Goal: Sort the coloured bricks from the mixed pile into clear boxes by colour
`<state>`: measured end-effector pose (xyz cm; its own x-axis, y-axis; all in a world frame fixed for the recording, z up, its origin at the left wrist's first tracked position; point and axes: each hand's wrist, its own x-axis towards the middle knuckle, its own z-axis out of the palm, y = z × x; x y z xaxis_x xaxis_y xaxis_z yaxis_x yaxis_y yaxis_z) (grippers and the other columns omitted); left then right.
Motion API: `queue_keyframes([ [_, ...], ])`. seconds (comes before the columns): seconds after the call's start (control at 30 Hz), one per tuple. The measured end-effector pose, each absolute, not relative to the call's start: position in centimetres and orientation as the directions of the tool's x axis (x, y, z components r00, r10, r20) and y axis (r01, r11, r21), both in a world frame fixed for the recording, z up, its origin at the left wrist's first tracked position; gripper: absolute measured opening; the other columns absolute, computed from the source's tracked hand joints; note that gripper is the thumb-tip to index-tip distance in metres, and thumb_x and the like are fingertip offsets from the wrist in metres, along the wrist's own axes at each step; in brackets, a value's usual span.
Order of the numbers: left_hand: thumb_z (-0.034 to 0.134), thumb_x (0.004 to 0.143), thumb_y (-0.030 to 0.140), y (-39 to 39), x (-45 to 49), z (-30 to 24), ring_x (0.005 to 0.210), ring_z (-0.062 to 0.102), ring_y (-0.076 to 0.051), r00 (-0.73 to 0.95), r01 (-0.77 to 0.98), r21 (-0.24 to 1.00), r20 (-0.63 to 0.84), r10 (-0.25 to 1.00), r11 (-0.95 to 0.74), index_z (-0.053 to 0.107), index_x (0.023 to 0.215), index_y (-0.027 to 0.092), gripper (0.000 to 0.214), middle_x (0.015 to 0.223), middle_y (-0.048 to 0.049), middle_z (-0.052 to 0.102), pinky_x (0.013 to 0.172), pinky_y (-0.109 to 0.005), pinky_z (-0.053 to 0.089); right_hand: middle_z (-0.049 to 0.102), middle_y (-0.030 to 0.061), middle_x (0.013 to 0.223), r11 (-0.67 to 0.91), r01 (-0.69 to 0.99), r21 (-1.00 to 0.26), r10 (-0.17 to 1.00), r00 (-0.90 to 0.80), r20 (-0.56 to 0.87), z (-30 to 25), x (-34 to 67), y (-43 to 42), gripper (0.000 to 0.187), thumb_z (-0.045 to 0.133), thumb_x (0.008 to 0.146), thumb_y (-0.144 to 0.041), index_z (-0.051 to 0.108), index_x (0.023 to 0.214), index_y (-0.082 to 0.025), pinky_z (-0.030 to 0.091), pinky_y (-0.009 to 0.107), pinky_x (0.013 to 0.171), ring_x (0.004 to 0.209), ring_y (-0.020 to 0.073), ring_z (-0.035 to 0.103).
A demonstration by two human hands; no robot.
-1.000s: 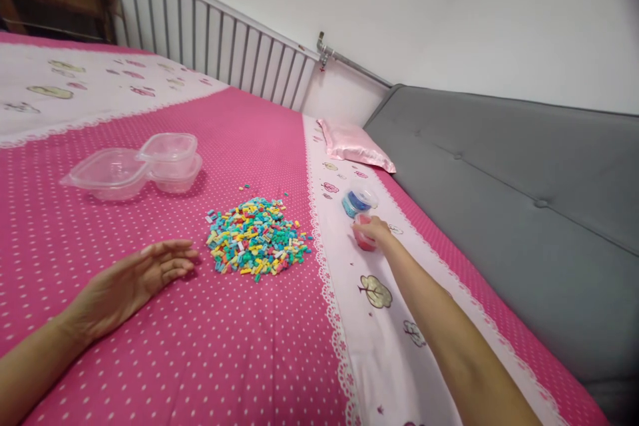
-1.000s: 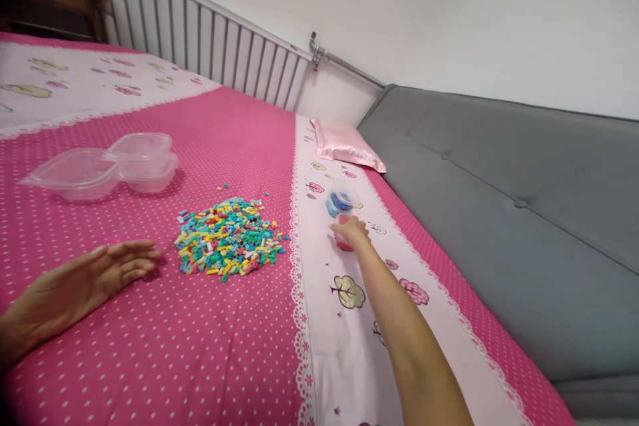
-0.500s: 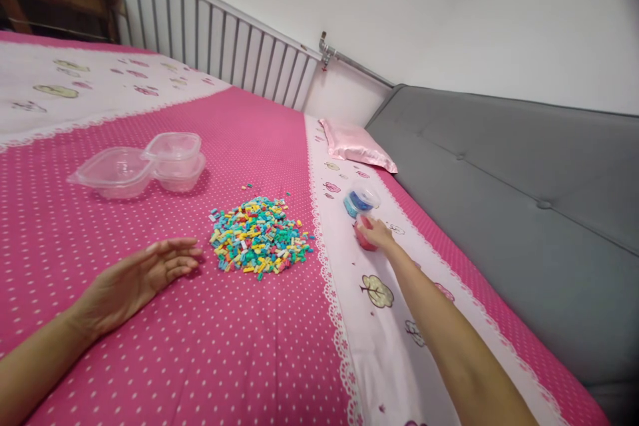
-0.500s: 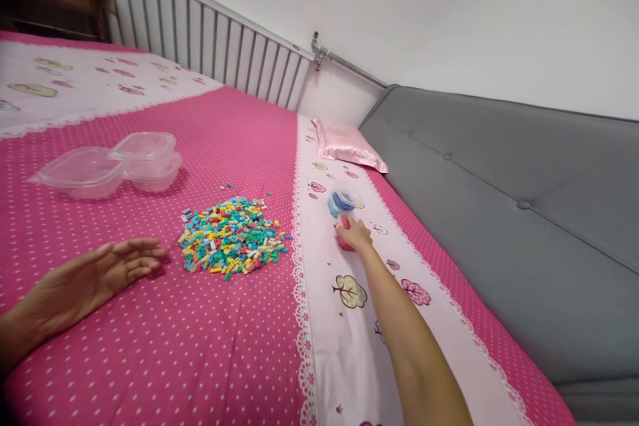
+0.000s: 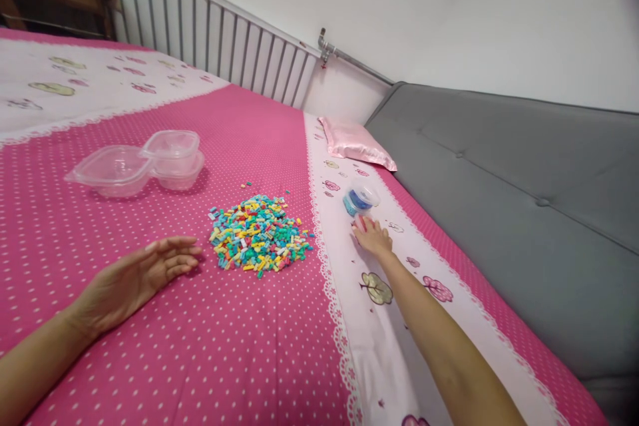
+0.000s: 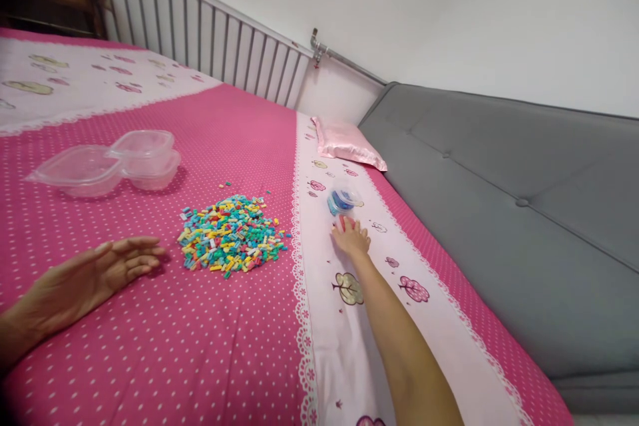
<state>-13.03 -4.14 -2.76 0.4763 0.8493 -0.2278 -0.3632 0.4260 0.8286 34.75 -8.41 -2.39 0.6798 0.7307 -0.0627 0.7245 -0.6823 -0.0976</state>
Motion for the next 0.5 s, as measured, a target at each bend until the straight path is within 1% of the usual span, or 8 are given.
queue_keyframes([
  [0.17, 0.067, 0.073, 0.039, -4.16, -13.08, -2.9, 0.095, 0.064, -0.027, 0.491, -0.375, 0.833, -0.195, 0.849, 0.408, 0.07, 0.101, 0.014, 0.038, 0.106, -0.0142, 0.07, 0.083, -0.033, 0.053, 0.022, 0.0104, 0.153, -0.689, 0.723, -0.046, 0.724, 0.688, -0.044, -2.01, 34.33, -8.09, 0.074, 0.034, 0.081, -0.065, 0.026, 0.145, -0.029, 0.023, 0.051, 0.105, 0.133, 0.037, 0.03],
  [0.27, 0.067, 0.073, 0.039, -4.38, -12.96, -2.65, 0.092, 0.065, -0.026, 0.485, -0.381, 0.84, -0.174, 0.857, 0.387, 0.07, 0.1, 0.013, 0.037, 0.103, -0.0146, 0.07, 0.082, -0.033, 0.053, 0.025, 0.0103, 0.151, -0.691, 0.723, -0.022, 0.723, 0.691, -0.017, -2.16, 34.03, -8.13, 0.077, 0.037, 0.079, -0.067, 0.027, 0.145, -0.028, 0.023, 0.051, 0.105, 0.132, 0.0367, 0.031],
  [0.43, 0.067, 0.072, 0.038, -4.83, -12.69, -1.99, 0.085, 0.066, -0.025, 0.466, -0.383, 0.854, -0.151, 0.872, 0.352, 0.071, 0.093, 0.014, 0.032, 0.096, -0.0148, 0.071, 0.078, -0.033, 0.053, 0.029, 0.0089, 0.149, -0.702, 0.71, -0.054, 0.71, 0.703, 0.025, -2.35, 34.0, -8.43, 0.075, 0.034, 0.08, -0.069, 0.03, 0.143, -0.029, 0.023, 0.052, 0.105, 0.131, 0.036, 0.032],
  [0.5, 0.068, 0.07, 0.038, -4.88, -12.63, -2.08, 0.083, 0.066, -0.024, 0.446, -0.389, 0.864, -0.128, 0.886, 0.321, 0.071, 0.092, 0.013, 0.033, 0.094, -0.0146, 0.071, 0.077, -0.033, 0.053, 0.03, 0.0106, 0.149, -0.709, 0.701, -0.077, 0.702, 0.712, 0.027, -2.2, 33.9, -8.59, 0.075, 0.033, 0.08, -0.069, 0.031, 0.143, -0.028, 0.021, 0.052, 0.105, 0.132, 0.0363, 0.031],
])
